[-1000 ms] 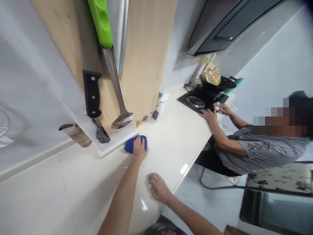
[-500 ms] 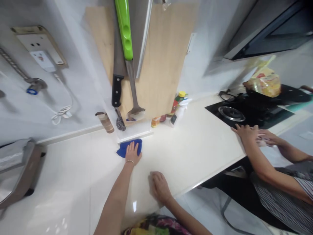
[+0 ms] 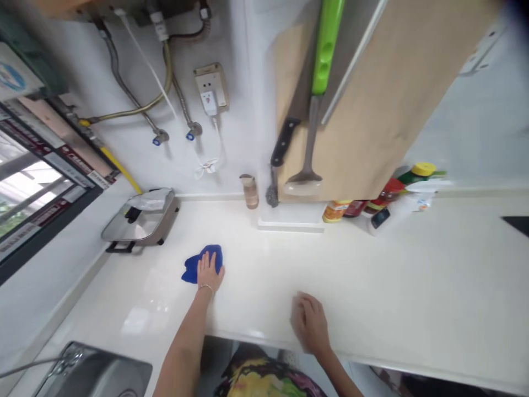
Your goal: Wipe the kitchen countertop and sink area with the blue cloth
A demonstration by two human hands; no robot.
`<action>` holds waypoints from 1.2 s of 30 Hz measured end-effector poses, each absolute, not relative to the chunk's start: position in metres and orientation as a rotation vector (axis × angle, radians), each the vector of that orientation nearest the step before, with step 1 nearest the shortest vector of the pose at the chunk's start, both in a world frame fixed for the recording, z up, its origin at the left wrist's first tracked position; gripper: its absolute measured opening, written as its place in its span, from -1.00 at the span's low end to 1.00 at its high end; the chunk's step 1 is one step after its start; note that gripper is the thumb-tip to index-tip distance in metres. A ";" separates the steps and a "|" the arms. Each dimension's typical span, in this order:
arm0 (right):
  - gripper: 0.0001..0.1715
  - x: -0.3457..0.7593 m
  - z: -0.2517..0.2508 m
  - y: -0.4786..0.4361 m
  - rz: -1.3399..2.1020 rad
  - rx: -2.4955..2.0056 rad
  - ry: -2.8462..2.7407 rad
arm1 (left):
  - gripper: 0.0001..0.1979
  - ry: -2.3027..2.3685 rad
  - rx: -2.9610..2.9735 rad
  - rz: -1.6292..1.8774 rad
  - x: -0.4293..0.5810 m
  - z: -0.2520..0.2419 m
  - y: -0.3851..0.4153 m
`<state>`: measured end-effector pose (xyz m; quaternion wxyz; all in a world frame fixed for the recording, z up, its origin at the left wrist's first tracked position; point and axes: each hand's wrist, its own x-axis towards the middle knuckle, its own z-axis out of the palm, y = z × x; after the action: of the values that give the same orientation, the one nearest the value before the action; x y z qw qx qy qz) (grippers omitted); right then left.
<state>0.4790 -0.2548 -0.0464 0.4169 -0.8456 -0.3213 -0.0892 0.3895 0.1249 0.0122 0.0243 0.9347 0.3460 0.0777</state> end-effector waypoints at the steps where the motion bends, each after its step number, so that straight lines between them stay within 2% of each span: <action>1: -0.75 0.479 -0.048 -0.256 -0.223 -2.126 -0.817 | -0.31 1.129 2.876 0.247 0.375 0.013 0.132; 9: -0.80 0.476 -0.054 -0.254 -0.258 -2.244 -0.837 | -0.30 1.400 2.747 0.315 0.343 0.009 0.188; 36: -0.78 0.484 -0.074 -0.268 -0.428 -2.594 -0.940 | -0.26 1.505 2.415 0.598 0.474 -0.010 0.376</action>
<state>0.4842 -0.2680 -0.0743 0.1740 -0.9149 -0.3315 -0.1511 0.4738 0.3760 -0.0104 0.1165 0.8248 0.5142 0.2043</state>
